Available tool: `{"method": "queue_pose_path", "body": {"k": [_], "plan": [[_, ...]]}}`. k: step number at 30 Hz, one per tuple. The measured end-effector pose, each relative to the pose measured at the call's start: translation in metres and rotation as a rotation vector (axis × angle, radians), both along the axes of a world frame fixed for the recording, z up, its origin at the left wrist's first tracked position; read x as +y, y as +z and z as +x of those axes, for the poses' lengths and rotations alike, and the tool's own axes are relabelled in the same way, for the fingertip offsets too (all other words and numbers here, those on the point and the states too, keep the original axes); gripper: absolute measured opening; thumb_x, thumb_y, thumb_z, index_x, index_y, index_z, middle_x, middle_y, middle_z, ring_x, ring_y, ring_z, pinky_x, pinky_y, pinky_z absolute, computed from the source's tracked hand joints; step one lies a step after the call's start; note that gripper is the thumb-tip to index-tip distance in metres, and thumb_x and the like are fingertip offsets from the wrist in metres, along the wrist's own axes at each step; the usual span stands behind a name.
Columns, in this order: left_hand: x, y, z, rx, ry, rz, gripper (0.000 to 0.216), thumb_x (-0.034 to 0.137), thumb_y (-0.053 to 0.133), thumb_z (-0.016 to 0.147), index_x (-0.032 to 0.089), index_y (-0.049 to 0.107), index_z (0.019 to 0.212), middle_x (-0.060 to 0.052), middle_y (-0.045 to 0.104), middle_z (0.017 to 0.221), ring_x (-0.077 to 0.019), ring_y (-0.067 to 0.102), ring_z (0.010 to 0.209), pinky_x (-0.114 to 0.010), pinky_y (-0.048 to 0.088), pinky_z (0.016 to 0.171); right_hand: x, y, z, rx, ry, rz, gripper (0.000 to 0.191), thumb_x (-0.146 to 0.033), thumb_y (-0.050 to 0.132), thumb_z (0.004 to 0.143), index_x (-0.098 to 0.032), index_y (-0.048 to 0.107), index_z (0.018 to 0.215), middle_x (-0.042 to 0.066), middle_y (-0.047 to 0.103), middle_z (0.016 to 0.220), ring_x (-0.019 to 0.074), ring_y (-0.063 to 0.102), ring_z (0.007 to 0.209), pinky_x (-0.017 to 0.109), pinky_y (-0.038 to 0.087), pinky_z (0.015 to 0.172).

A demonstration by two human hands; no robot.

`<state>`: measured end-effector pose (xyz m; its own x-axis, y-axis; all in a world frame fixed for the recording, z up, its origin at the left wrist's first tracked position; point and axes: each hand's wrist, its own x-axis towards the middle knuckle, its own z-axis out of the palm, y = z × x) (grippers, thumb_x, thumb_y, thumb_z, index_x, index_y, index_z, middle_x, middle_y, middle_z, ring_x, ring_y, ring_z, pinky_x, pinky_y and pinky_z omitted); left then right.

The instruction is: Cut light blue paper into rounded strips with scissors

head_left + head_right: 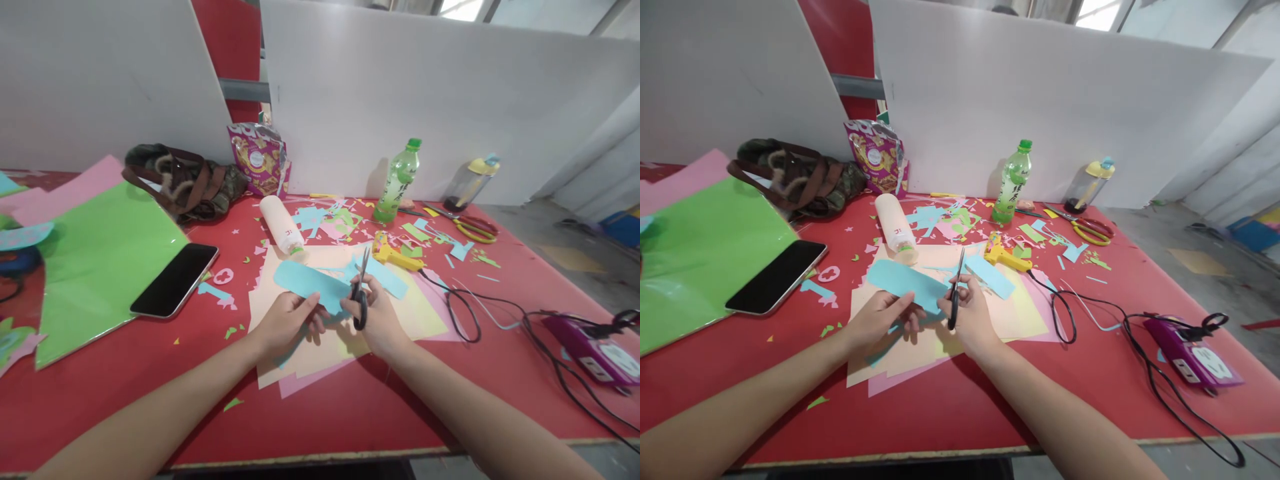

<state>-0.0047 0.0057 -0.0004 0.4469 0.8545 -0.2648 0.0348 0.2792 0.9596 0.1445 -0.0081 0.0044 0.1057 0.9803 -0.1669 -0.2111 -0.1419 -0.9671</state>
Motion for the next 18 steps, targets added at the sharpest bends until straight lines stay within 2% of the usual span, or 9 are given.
{"method": "queue_pose_path", "body": {"k": [4, 8, 12, 18], "plan": [[-0.002, -0.001, -0.001, 0.146, -0.016, 0.039, 0.045, 0.045, 0.034, 0.081, 0.011, 0.055, 0.061, -0.003, 0.055, 0.046, -0.0120, 0.053, 0.040, -0.024, 0.041, 0.045, -0.002, 0.001, -0.001, 0.017, 0.056, -0.014, 0.031, -0.015, 0.060, 0.057, -0.022, 0.040, 0.080, -0.012, 0.041, 0.053, 0.0029, 0.034, 0.034, 0.014, 0.030, 0.030], [-0.001, 0.003, -0.008, 0.215, -0.080, 0.062, 0.045, 0.042, 0.039, 0.079, 0.012, 0.056, 0.051, -0.003, 0.054, 0.040, -0.0110, 0.050, 0.035, -0.024, 0.041, 0.045, -0.002, 0.005, 0.000, 0.009, 0.049, -0.029, 0.032, -0.014, 0.060, 0.055, -0.022, 0.040, 0.079, -0.011, 0.043, 0.055, 0.0037, 0.040, 0.038, 0.015, 0.037, 0.033], [0.001, 0.006, -0.012, 0.239, -0.135, 0.104, 0.043, 0.039, 0.041, 0.079, 0.012, 0.054, 0.047, -0.002, 0.053, 0.037, -0.0112, 0.050, 0.034, -0.023, 0.039, 0.043, -0.001, 0.009, 0.001, -0.027, 0.104, -0.038, 0.031, -0.014, 0.060, 0.055, -0.021, 0.040, 0.077, -0.010, 0.045, 0.053, 0.0047, 0.041, 0.041, 0.016, 0.036, 0.034], [0.003, 0.007, -0.011, 0.222, 0.006, 0.216, 0.024, 0.033, 0.042, 0.080, 0.015, 0.047, 0.065, 0.002, 0.052, 0.052, -0.0104, 0.053, 0.048, -0.023, 0.044, 0.052, -0.003, 0.005, 0.001, -0.043, 0.164, -0.042, 0.033, -0.015, 0.061, 0.054, -0.022, 0.039, 0.078, -0.010, 0.046, 0.054, 0.0053, 0.042, 0.041, 0.015, 0.033, 0.033]]}}
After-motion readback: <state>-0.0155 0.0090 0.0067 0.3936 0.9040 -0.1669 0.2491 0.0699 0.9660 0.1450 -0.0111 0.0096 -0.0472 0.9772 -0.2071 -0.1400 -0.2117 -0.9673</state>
